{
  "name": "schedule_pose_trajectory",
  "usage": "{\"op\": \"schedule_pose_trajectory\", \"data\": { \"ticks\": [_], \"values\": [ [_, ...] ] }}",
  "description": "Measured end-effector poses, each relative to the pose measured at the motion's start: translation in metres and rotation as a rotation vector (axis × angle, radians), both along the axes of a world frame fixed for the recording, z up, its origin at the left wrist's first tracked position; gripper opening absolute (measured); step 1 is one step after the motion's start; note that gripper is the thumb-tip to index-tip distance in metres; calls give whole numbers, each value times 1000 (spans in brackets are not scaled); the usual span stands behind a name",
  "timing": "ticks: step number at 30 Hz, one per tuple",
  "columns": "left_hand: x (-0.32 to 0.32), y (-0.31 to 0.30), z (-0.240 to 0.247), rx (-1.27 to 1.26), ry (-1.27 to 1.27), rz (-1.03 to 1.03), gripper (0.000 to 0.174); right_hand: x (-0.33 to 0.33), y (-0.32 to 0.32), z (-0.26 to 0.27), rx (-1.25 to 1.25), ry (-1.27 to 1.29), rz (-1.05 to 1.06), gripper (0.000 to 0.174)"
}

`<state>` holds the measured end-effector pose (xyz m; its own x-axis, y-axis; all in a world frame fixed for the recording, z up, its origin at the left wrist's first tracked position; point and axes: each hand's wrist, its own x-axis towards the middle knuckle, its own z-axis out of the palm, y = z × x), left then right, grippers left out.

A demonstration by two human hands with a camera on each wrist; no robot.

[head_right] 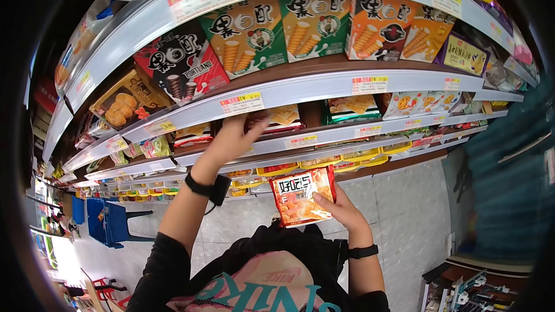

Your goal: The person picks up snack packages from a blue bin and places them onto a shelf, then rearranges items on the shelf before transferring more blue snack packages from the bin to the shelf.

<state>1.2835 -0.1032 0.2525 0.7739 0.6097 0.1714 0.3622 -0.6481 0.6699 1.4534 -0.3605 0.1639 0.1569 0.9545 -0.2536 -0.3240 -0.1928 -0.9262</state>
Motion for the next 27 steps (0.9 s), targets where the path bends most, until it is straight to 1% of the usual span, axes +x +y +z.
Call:
{"op": "schedule_pose_trajectory", "data": {
  "ticks": [1,2,3,4,5,7,9,11,13,14,16,17,19,21,27],
  "values": [
    [-7,-9,-1,-16,-24,-68,58,-1,3,2,-3,-1,3,60],
    [-18,-29,-2,52,-60,-131,60,-2,6,4,-2,-9,10,60],
    [-24,-44,0,88,-90,-251,63,-3,9,5,-1,-4,21,60],
    [-31,-59,-4,62,-98,-303,64,-4,14,6,2,-2,33,61],
    [-38,-72,-6,69,-107,-291,64,-5,18,6,6,-12,44,61],
    [-52,-92,-7,-4,-86,-342,63,-9,24,7,40,-60,61,62],
    [-64,-94,-11,-12,-122,-312,61,-16,31,14,44,-86,82,62],
    [-79,-87,-14,-21,-154,-285,60,-23,39,19,30,-40,125,62],
    [-95,-71,-16,177,-191,13,56,-28,46,20,7,-44,152,61],
    [-104,-64,-16,178,-196,22,56,-31,49,18,13,-60,172,61],
    [-120,-48,-16,365,-112,388,52,-35,54,12,33,-101,205,61],
    [-126,-41,-17,364,-114,395,52,-38,56,14,32,-105,211,61],
    [-136,-28,-22,508,23,540,52,-44,57,20,1,-118,214,65],
    [-140,-20,-27,509,47,529,54,-48,57,20,-2,-111,218,65],
    [-125,-12,-30,554,67,471,50,-53,51,20,-2,-85,209,66]
  ]
}}
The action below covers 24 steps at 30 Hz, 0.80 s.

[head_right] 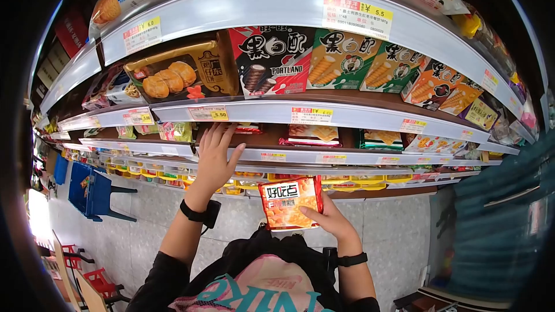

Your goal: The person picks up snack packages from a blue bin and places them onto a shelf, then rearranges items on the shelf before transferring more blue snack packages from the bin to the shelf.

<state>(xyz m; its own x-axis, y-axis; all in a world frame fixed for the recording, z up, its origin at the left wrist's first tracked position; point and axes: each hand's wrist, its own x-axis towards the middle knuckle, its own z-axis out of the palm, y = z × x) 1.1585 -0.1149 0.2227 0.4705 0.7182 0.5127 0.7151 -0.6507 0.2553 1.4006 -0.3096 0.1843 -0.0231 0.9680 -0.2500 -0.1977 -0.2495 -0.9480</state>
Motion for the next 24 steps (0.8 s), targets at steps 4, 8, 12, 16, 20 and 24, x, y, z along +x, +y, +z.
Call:
{"op": "schedule_pose_trajectory", "data": {
  "ticks": [4,8,12,16,20,24],
  "values": [
    [24,9,-5,62,0,-50,50,-2,-7,-5,-7,-2,-19,67],
    [47,11,-5,-5,7,-94,50,-5,-13,-8,41,16,-26,66],
    [50,13,-7,-7,13,-114,53,-5,-16,-9,50,8,-27,68],
    [43,-6,12,-13,-67,-303,59,-3,-19,-7,62,6,-50,68],
    [33,-54,13,-226,-31,-674,80,-2,-22,-13,42,33,-88,68],
    [33,-90,9,-373,22,-752,98,-6,-16,-6,63,4,-77,68]
  ]
}}
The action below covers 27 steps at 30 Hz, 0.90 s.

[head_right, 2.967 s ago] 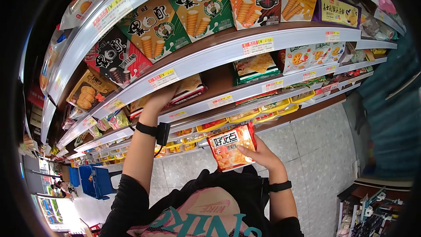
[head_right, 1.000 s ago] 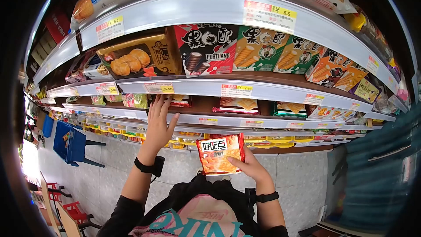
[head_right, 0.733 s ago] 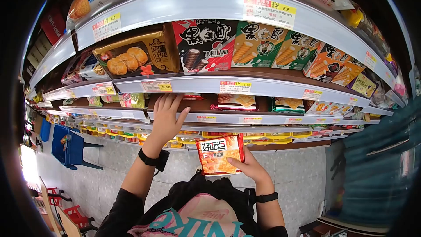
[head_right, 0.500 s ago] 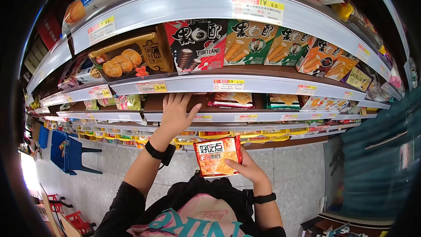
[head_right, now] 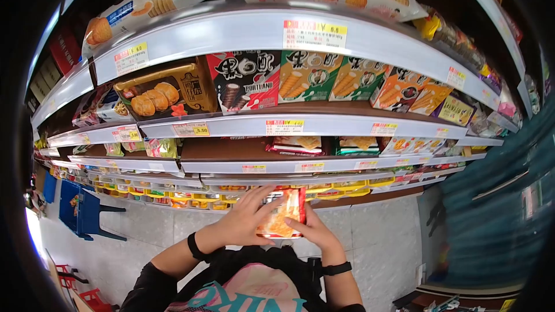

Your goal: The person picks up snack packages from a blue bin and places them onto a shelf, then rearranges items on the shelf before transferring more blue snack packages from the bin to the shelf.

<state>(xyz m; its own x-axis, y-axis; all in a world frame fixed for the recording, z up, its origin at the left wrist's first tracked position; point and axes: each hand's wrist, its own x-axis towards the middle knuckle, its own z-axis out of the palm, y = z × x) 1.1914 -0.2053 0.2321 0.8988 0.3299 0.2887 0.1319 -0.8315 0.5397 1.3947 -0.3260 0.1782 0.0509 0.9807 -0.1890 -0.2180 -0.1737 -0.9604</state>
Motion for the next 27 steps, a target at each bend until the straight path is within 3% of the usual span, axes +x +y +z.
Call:
{"op": "schedule_pose_trajectory", "data": {
  "ticks": [3,8,12,14,15,20,24,27],
  "values": [
    [-7,-1,0,-34,10,36,101,-2,8,12,-76,-25,62,66],
    [-38,38,29,123,-47,165,99,-9,36,39,140,-94,77,54],
    [-71,74,45,262,-111,367,101,-21,73,66,297,-355,24,41],
    [-84,94,39,306,-121,444,90,-30,99,75,541,-853,-15,38],
    [-89,100,39,300,-101,464,91,-39,112,80,650,-920,-38,36],
    [-102,125,33,339,-40,501,101,-66,173,57,573,-1390,-95,43],
    [-108,127,35,217,-16,467,98,-77,186,37,491,-1575,-113,47],
    [-110,132,34,271,-52,448,100,-79,175,32,575,-1638,-194,47]
  ]
}}
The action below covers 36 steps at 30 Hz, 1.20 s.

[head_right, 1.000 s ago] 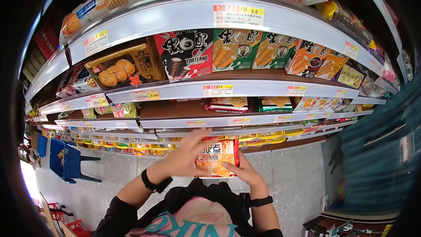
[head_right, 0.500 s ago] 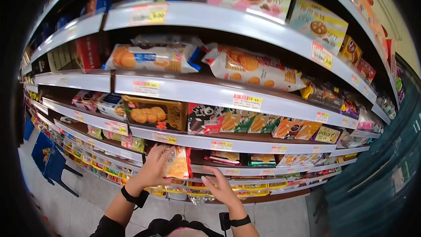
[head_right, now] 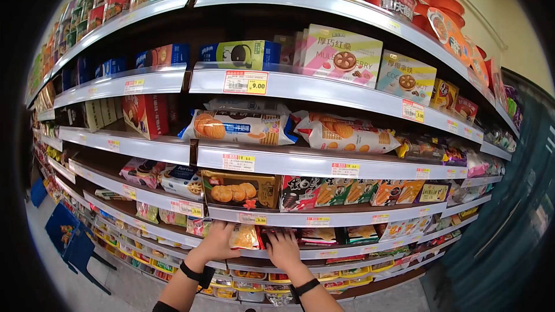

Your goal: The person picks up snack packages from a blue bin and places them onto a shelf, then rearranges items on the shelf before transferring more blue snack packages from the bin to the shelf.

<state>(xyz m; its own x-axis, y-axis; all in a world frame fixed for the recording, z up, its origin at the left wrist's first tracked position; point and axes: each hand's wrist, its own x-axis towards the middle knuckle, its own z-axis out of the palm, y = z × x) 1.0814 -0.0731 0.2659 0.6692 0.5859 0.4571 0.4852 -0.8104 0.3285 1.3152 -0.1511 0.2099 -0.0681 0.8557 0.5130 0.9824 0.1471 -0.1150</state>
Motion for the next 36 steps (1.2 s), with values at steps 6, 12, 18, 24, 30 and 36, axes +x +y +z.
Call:
{"op": "schedule_pose_trajectory", "data": {
  "ticks": [6,12,18,24,30,36],
  "values": [
    [11,17,-10,17,98,22,94,-10,-23,3,-2,49,-46,48],
    [30,44,-25,-212,419,95,75,2,3,18,3,115,-108,35],
    [36,44,-27,-153,388,56,74,11,55,-2,-128,73,-158,34],
    [36,40,-21,-175,249,-60,74,3,17,11,-153,32,-219,43],
    [45,37,-27,-271,363,-59,77,3,5,8,-65,111,-205,46],
    [73,-9,-25,-84,154,-206,73,6,-2,4,-34,119,-132,37]
  ]
}}
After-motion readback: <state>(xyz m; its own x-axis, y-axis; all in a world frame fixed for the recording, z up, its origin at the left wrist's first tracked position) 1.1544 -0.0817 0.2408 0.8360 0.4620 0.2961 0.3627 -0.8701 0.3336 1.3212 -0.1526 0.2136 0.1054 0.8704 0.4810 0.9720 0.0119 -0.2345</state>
